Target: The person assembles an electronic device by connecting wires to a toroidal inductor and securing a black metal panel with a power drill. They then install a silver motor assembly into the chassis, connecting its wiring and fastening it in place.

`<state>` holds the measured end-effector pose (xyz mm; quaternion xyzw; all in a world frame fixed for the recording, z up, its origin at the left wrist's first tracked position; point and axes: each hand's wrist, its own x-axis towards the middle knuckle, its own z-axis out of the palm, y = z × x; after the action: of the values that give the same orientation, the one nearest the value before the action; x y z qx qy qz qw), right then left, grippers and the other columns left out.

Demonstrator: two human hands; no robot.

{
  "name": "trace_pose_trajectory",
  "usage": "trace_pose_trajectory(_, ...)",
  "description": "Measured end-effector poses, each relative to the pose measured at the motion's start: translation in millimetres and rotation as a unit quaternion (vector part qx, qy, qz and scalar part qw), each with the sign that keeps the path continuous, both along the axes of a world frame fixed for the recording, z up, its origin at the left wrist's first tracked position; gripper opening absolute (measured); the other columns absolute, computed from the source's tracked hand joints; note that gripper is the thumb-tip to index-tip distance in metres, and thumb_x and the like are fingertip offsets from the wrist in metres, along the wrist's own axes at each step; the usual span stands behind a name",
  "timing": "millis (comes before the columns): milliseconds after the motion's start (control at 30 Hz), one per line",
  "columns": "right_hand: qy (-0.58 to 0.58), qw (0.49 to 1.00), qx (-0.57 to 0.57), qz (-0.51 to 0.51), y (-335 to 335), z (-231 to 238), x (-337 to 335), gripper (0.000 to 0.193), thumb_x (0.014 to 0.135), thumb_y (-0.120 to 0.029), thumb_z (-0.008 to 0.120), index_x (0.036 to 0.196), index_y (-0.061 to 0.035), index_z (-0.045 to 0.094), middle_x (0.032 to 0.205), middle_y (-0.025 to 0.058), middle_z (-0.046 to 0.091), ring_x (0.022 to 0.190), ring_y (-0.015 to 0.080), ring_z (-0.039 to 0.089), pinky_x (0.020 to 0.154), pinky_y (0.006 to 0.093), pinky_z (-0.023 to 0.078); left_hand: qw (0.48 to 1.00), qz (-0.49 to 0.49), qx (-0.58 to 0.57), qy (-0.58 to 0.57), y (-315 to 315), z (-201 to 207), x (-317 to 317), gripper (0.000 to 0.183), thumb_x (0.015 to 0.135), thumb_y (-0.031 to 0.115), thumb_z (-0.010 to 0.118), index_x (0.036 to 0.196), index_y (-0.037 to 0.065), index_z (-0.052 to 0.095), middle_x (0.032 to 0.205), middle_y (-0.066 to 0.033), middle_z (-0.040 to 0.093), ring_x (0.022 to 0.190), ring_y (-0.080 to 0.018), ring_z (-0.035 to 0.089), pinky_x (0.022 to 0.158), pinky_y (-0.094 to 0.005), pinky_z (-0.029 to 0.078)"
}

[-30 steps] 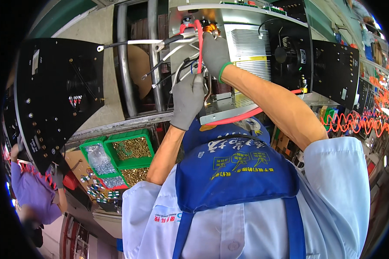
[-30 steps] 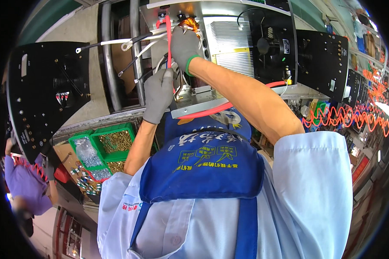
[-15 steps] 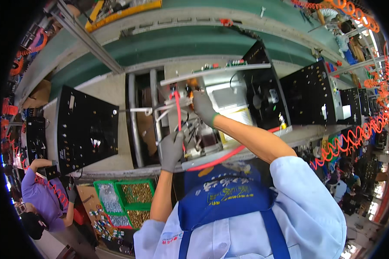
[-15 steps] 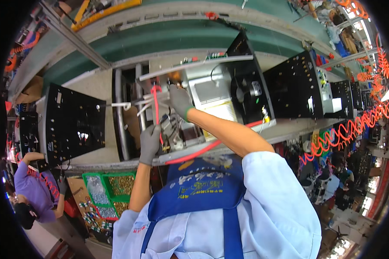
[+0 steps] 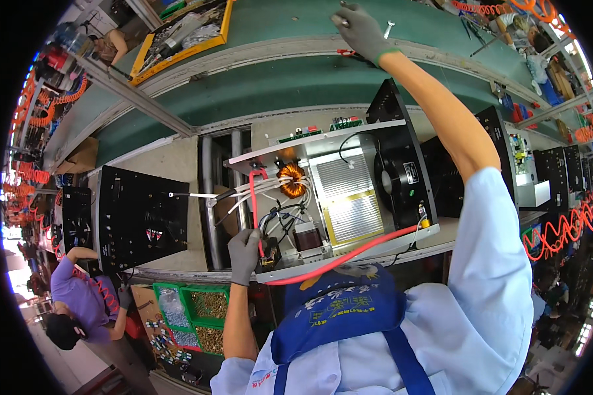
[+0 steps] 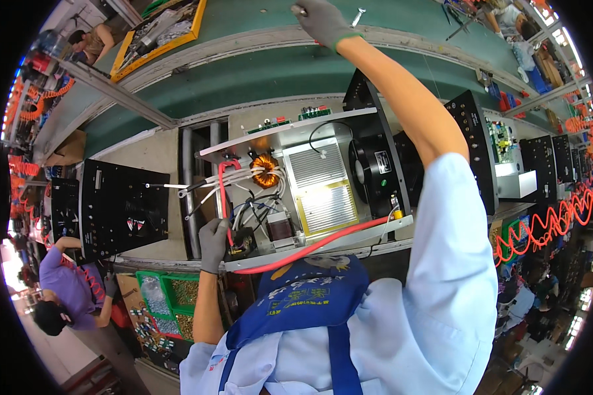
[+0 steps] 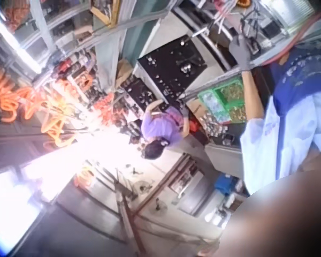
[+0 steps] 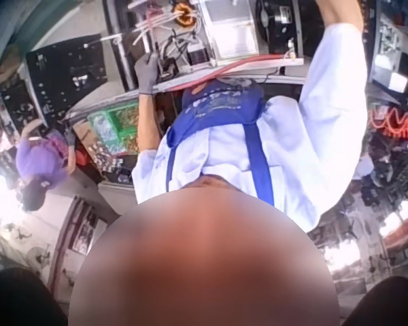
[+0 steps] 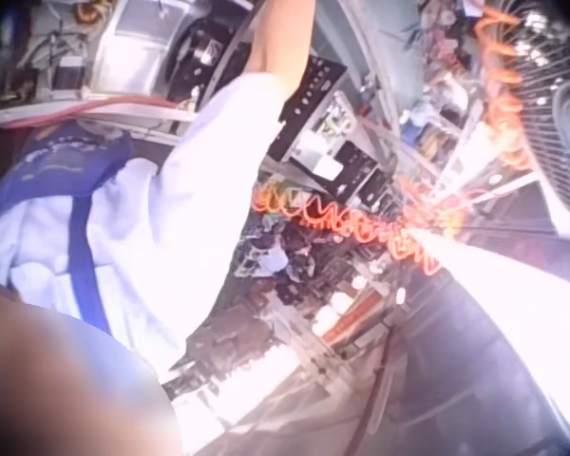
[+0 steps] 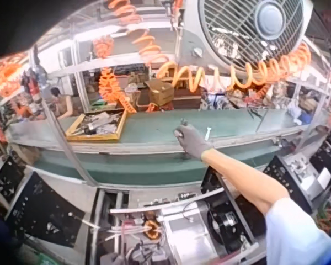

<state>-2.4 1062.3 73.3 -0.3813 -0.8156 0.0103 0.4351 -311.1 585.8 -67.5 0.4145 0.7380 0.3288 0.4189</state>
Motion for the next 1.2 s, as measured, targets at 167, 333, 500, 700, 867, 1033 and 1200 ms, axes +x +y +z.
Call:
trace_pose_trajectory(167,-0.171,0.975,-0.143,-0.025,63,-30,-7,0.039,0.093,-0.037,0.067,0.107,-0.0008,0.065,0.102,0.026,0.068,0.091,0.0447,0.067,0.078,0.0509,0.053,1.0,0.025,0.01,0.015,2,-2,3,0.03,0.098,0.022,0.065,0.086,-0.005,0.07,0.069,-0.0047,0.066,0.063,-0.009,0.058,0.057,-0.0292,0.045)
trace_pose_trajectory(333,-0.182,0.975,-0.053,-0.116,45,-36,-17,0.062,0.091,-0.057,0.066,0.114,0.0002,0.065,0.104,0.0209,0.07,0.095,0.0392,0.071,0.083,0.0517,0.054,0.999,0.029,0.022,0.031,1,-6,2,0.027,0.096,0.02,0.067,0.085,-0.004,0.069,0.071,-0.0018,0.062,0.067,-0.0073,0.054,0.061,-0.0286,0.044)
trace_pose_trajectory(500,-0.177,0.964,-0.002,0.199,-84,-57,-17,0.016,0.093,-0.019,0.063,0.101,-0.0065,0.066,0.097,0.0163,0.067,0.088,0.0363,0.068,0.077,0.046,0.056,0.999,0.031,0.013,0.033,-8,-13,-2,0.026,0.097,0.02,0.067,0.088,-0.004,0.069,0.072,-0.0023,0.063,0.068,-0.0082,0.055,0.062,-0.0288,0.045)
trace_pose_trajectory(700,-0.481,0.847,-0.151,0.169,-223,-201,2,0.024,0.091,-0.015,0.06,0.111,-0.0082,0.071,0.109,0.0112,0.069,0.098,0.0296,0.069,0.078,0.0433,0.056,0.997,-0.023,0.038,0.064,6,-7,-1,0.025,0.098,0.02,0.065,0.092,-0.004,0.07,0.075,-0.0039,0.064,0.07,-0.0095,0.055,0.064,-0.0296,0.046)
trace_pose_trajectory(867,-0.651,0.74,-0.061,0.159,-219,-232,7,0.02,0.087,-0.014,0.062,0.097,-0.008,0.079,0.098,0.0114,0.072,0.098,0.0294,0.069,0.07,0.0427,0.053,0.996,-0.019,0.055,0.07,0,-3,2,0.026,0.099,0.021,0.064,0.094,-0.004,0.07,0.075,-0.0041,0.064,0.071,-0.0097,0.055,0.065,-0.0293,0.046)
trace_pose_trajectory(1033,-0.539,0.811,-0.195,0.119,-246,-191,27,0.017,0.085,-0.011,0.063,0.094,-0.0023,0.076,0.103,0.0145,0.07,0.104,0.0333,0.067,0.083,0.0431,0.057,0.997,0.018,0.059,0.046,-11,-11,0,0.028,0.098,0.022,0.064,0.092,-0.005,0.067,0.074,-0.0041,0.062,0.071,-0.0091,0.052,0.064,-0.0301,0.044)
trace_pose_trajectory(1200,-0.499,0.845,-0.184,0.058,-257,-132,88,0.024,0.087,-0.008,0.062,0.108,0.0029,0.066,0.117,0.0163,0.061,0.108,0.0319,0.064,0.089,0.0407,0.056,0.995,0.001,0.059,0.077,-5,0,5,0.031,0.098,0.024,0.064,0.085,-0.004,0.067,0.067,-0.0021,0.057,0.066,-0.0082,0.048,0.058,-0.031,0.04)
